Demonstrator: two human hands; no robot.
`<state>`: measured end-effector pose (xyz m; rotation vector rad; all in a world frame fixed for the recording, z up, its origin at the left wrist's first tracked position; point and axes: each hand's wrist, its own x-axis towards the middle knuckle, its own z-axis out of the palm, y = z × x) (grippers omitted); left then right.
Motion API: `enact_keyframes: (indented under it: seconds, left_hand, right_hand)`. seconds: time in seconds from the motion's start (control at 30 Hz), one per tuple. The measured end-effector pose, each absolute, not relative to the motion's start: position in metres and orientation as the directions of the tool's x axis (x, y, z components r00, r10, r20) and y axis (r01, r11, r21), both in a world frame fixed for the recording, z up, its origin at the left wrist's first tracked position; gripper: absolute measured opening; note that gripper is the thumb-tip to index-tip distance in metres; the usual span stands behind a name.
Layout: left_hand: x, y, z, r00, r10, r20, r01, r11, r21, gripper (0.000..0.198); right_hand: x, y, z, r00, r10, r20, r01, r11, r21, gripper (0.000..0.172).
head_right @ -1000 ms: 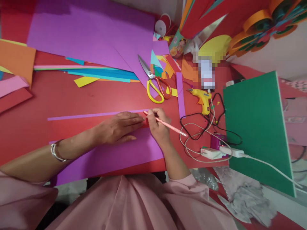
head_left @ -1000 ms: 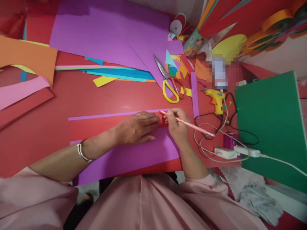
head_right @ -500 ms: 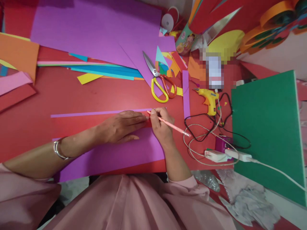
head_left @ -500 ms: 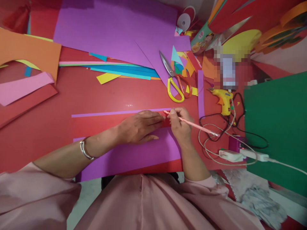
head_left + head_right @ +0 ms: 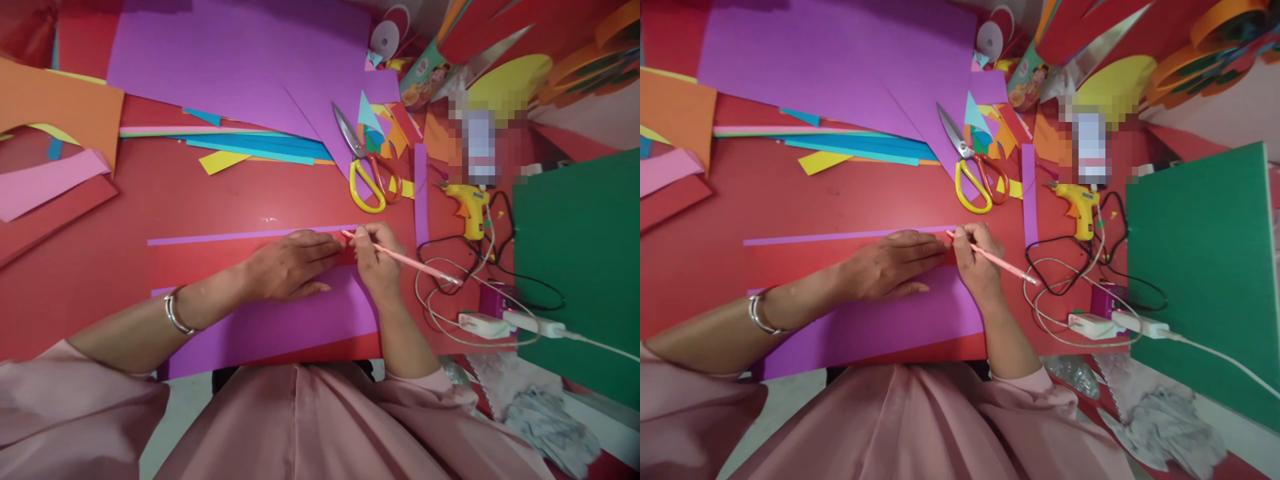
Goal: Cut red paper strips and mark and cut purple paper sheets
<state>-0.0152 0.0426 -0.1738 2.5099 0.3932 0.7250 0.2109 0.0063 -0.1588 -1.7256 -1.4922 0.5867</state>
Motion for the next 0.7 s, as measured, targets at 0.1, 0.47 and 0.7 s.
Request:
enact_keyframes:
  seconds: [0.1,0.47,0.7]
  left_hand:
    - [-0.016,0.043,-0.173,0.824,0.403,0.399,0.139,-0.826,0.546,0.052]
    - [-0.015,0.043,-0.174,0.808,0.386,0.446,0.126,-0.851,0.509,0.052]
    - [-0.013,0.044,-0.173,0.796,0.368,0.48,0.106,-0.866,0.488,0.056]
  right_hand:
    - [0.211,0.006,-0.158,0.22,0.967,0.127,0.614,-0.036,-0.789,0.031]
    - [0.212,0.006,-0.159,0.225,0.966,0.13,0.592,-0.03,-0.805,0.031]
    - [0.197,0.004,-0.153,0.271,0.96,0.063,0.353,-0.039,-0.935,0.032]
